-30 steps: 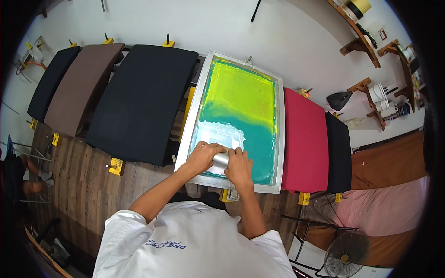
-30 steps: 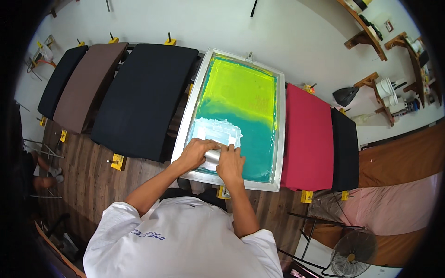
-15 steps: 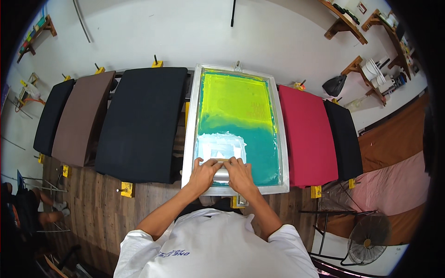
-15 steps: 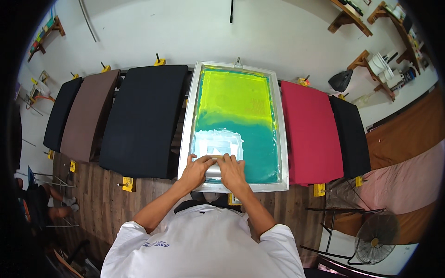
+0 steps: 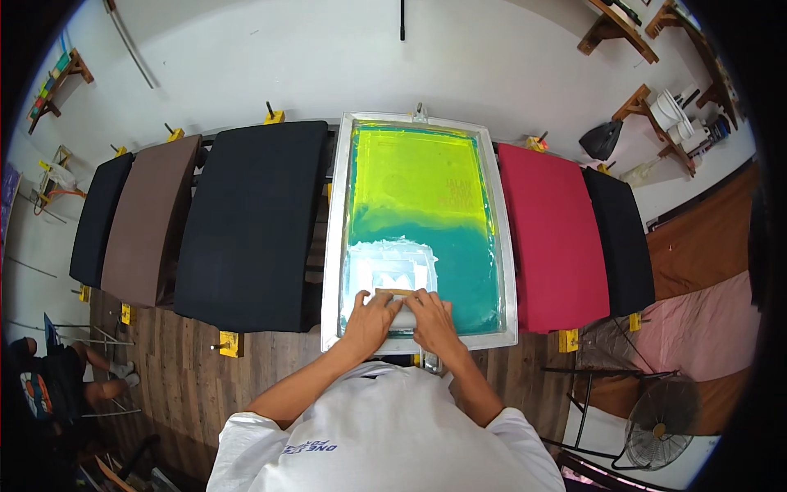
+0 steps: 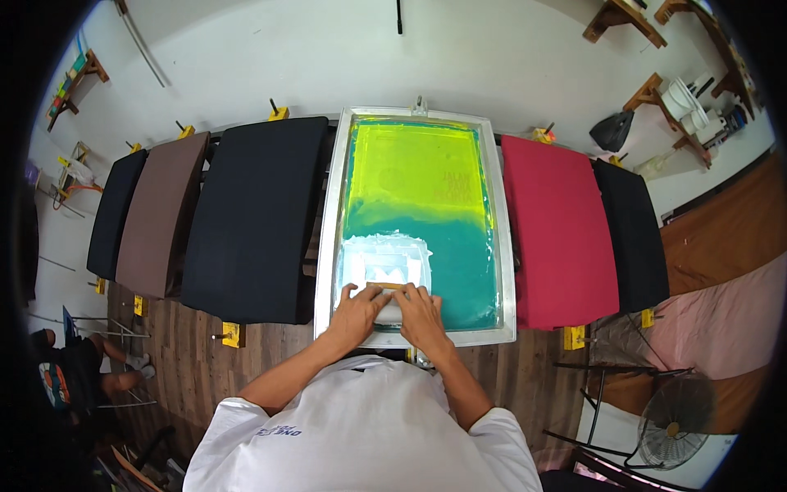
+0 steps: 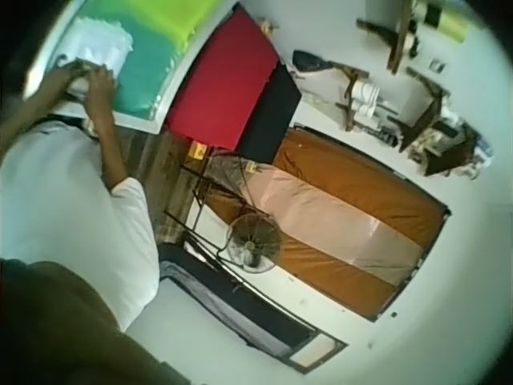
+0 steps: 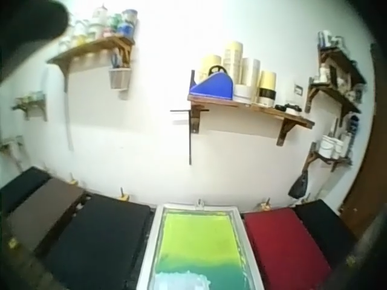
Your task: The recorder is performing screen printing on a series of garments, applying white ink through a screen onto the fabric using a squeegee and then moving to the next station.
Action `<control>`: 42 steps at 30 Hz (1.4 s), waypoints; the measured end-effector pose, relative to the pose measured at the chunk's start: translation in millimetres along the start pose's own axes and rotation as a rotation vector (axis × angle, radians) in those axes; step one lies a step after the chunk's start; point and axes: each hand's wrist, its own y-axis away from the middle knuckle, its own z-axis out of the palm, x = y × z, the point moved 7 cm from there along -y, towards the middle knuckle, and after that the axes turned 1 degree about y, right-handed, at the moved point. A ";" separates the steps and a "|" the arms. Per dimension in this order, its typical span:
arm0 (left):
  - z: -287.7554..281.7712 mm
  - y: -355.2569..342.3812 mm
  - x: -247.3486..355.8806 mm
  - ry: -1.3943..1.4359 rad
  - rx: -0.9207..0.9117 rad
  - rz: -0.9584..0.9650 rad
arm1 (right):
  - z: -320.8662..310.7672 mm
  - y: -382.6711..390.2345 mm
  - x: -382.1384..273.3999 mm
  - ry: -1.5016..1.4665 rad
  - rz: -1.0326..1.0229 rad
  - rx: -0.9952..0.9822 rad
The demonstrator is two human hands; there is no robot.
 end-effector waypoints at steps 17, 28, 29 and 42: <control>2.8 6.7 -20.8 0.104 -0.090 -0.056 | 10.1 -10.4 -6.9 0.090 0.052 -0.059; -23.0 -49.5 -41.4 0.102 -0.091 -0.092 | -18.1 -74.1 5.5 0.174 0.092 -0.201; -23.9 -60.2 -47.9 0.094 -0.064 -0.069 | -16.2 -84.4 11.2 0.180 0.074 -0.156; -6.6 -17.6 -27.5 0.086 -0.138 -0.116 | 0.0 -38.6 3.6 -0.007 0.098 -0.128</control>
